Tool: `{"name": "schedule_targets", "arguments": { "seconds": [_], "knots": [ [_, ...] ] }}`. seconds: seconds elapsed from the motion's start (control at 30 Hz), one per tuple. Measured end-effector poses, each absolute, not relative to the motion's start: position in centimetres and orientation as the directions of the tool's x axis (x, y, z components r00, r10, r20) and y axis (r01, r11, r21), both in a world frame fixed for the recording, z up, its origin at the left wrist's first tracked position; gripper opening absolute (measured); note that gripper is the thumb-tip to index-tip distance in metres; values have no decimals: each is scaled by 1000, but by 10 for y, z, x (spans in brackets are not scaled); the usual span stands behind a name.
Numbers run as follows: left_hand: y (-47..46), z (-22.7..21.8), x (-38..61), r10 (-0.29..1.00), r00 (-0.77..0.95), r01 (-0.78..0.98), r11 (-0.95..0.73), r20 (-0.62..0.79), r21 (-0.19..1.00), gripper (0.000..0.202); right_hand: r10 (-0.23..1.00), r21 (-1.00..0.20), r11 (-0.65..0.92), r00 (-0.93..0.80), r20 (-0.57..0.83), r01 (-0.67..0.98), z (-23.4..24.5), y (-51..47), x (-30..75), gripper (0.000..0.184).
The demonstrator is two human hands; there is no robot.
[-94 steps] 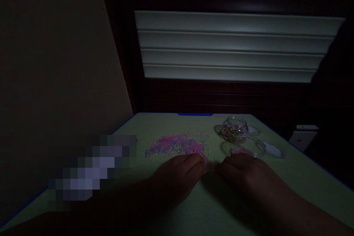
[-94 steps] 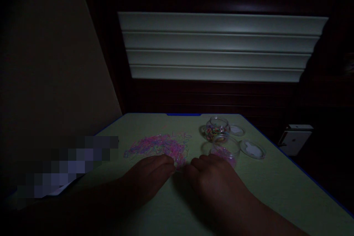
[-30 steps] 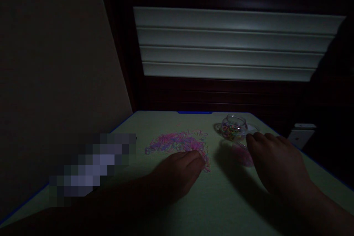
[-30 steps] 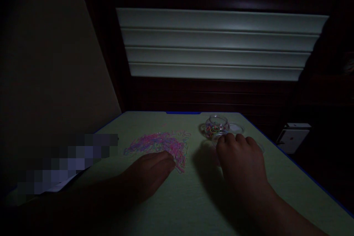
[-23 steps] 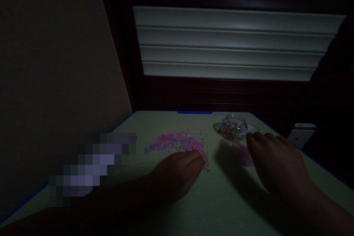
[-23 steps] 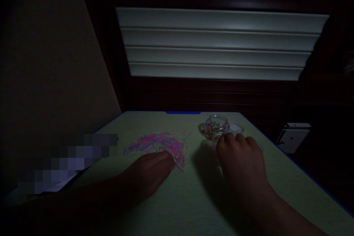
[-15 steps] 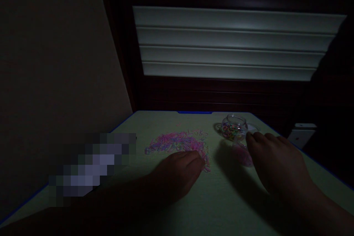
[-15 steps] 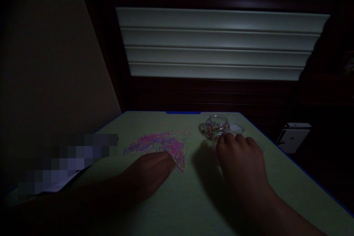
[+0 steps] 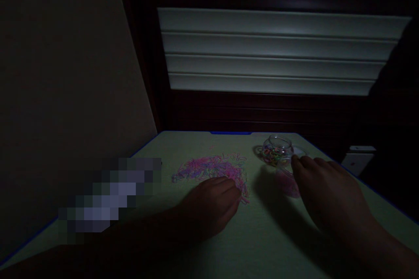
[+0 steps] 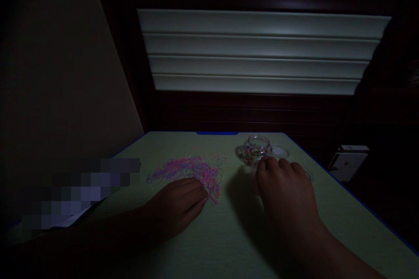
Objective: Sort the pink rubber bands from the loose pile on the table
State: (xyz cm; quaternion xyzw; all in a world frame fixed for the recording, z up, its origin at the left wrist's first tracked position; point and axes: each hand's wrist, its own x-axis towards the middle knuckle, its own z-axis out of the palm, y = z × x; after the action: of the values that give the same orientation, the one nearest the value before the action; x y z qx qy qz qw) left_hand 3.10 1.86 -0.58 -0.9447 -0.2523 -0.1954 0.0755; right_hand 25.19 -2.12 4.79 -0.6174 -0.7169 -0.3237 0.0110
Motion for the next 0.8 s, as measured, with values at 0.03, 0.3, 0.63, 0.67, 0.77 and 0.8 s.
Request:
{"name": "schedule_targets", "arguments": {
  "seconds": [0.03,0.3,0.63,0.67,0.77,0.8],
  "knots": [
    [19,-6,31,451,795,510,-859,406,-44,17,874,450,30,-242,421,892,48,-21,252,27],
    [20,-6,33,474,777,524,-852,414,-7,16,733,490,228,-479,483,842,45,-24,246,32],
    [21,-7,33,503,762,555,-832,408,-11,14,777,205,532,-569,267,822,24,-18,232,14],
    [21,-7,33,509,760,560,-828,404,-9,14,777,196,533,-567,273,823,24,-18,231,14],
    [22,-8,33,522,746,576,-817,412,-8,13,782,167,528,-553,286,833,25,-19,231,15],
    [22,-9,33,525,741,581,-814,420,-9,13,785,161,525,-548,287,836,25,-19,232,15]
  ]
}}
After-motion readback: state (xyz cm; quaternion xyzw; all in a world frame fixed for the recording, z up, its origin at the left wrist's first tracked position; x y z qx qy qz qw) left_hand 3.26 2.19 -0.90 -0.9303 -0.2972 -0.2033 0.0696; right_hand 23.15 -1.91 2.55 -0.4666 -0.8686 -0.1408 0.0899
